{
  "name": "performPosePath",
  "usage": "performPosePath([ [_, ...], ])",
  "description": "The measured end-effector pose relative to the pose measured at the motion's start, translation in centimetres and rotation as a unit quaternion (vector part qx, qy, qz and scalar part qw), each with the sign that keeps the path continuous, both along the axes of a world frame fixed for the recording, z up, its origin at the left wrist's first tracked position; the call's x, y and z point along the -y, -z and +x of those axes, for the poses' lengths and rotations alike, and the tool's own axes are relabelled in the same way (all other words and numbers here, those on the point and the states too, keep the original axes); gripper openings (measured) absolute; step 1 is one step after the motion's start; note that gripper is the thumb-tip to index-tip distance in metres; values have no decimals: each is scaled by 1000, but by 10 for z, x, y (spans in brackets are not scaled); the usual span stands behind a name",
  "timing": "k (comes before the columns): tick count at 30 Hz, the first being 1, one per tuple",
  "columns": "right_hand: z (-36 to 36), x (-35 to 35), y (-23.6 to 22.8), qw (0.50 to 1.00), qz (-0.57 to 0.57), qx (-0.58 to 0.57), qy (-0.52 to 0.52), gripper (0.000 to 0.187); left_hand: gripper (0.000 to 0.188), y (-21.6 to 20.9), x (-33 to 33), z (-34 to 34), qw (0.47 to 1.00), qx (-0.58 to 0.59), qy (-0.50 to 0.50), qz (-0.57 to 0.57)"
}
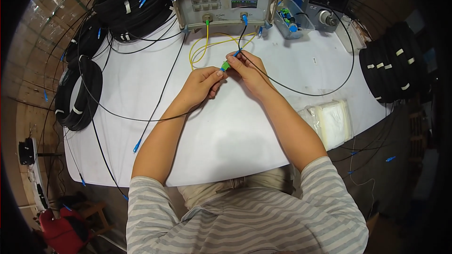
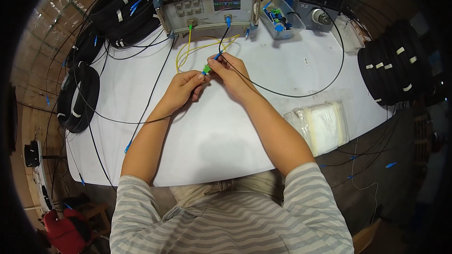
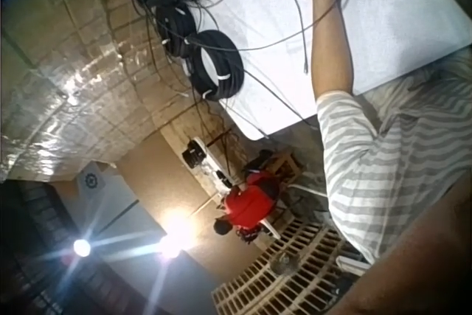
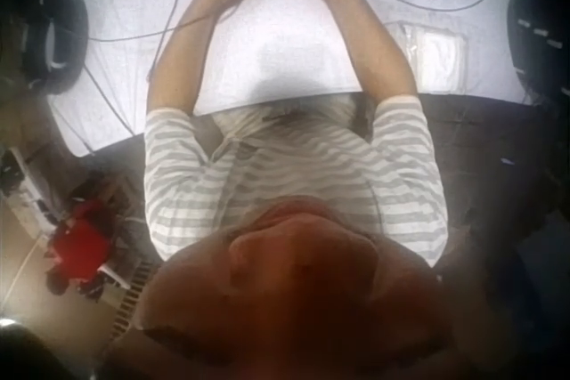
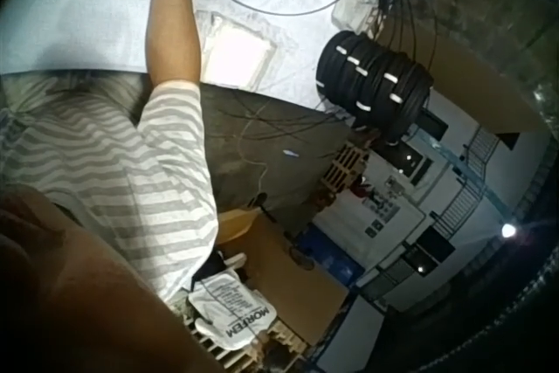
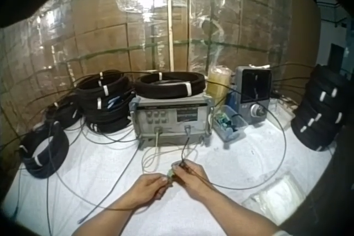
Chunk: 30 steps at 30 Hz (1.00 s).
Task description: The recorder is manually connecting fiber optic cables with green and blue LC/SC connectors to a coupler and an optical testing device.
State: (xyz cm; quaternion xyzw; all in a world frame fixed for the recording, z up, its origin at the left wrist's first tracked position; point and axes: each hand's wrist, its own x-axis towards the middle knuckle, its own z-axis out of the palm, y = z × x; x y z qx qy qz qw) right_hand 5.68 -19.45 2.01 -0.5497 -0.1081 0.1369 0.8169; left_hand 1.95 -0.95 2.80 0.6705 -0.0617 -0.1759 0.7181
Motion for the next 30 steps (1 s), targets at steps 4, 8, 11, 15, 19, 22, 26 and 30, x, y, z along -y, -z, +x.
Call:
performPosePath([
  [4,-4,-1,-6,1000,5,-14,-8,26,28,0,-1,-1,1000,-4,3,1],
  [8,-3,-4,-2,1000,12,-7,7,26,29,2,-2,1,1000,7,9,-3],
  [11,4,-1,3,1000,9,-21,-5,28,28,0,1,2,999,-14,7,-29],
  [15,5,-2,3,999,12,-29,-11,26,25,-7,3,-1,999,-29,-7,-30],
  [19,1,-4,-4,999,26,-30,-2,25,22,-5,4,-2,999,-15,-7,-28],
  [22,0,-3,-5,999,19,-39,4,26,21,-6,7,-2,999,-15,-15,-29],
  [26,2,-3,-4,999,14,-44,13,27,20,-6,7,-2,999,-9,-18,-32],
  [30,1,-3,-5,999,16,-48,11,25,19,-7,8,-2,999,-14,-23,-24],
])
